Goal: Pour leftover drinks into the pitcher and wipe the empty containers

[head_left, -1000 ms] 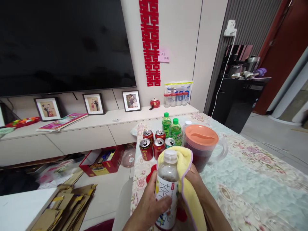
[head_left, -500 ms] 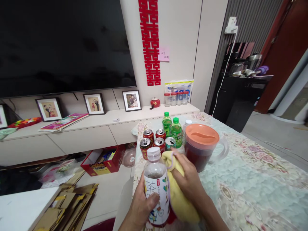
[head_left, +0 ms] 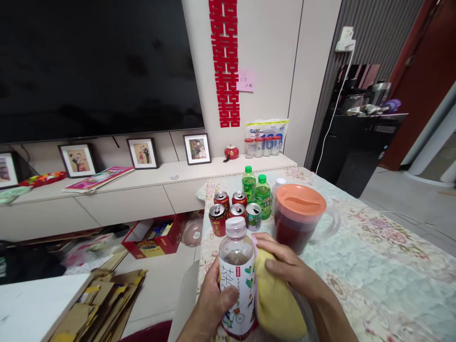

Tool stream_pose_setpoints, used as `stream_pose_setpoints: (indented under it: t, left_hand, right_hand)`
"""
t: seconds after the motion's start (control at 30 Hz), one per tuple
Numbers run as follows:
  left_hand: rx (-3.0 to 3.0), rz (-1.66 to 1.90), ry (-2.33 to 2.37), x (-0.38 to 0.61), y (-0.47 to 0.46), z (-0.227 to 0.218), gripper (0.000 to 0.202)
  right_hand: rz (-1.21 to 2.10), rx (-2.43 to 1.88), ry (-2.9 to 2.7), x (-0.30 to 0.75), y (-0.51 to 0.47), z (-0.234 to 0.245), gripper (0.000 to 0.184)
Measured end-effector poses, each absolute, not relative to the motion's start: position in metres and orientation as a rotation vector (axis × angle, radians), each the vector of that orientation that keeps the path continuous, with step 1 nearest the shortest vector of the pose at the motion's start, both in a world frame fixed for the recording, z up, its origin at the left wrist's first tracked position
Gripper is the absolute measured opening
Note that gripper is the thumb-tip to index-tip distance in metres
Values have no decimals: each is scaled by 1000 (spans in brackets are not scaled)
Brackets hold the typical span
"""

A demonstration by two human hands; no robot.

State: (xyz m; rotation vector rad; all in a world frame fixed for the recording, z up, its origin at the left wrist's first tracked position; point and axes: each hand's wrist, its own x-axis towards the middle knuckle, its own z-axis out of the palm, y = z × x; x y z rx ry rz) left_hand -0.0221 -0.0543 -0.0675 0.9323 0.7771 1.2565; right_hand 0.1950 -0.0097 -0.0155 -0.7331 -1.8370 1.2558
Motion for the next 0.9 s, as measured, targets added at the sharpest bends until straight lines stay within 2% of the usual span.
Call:
stream_pose_setpoints:
  t: [0.17,0.27,0.37,0.53,0.9]
  left_hand:
    - [1009,1263,757,-20,-55,-69,104]
    - [1045,1231,768,-18,-57,-65,105]
    - [1118,1162,747,-18,-57,-64,100]
    - [1165,1150,742,-18,-56,-67,89]
    - [1217,1081,784,-20,-57,-62,75]
  right_hand:
    - [976,-1034,-1770,183,-13,-15,43]
    - [853,-1059,-1676,178,-19,7,46]
    - [880,-978,-1719,179,-22,39,49]
    - [879,-894,-2076,179,-13,77,44]
    - [852,-763,-2321,190,-1,89,36]
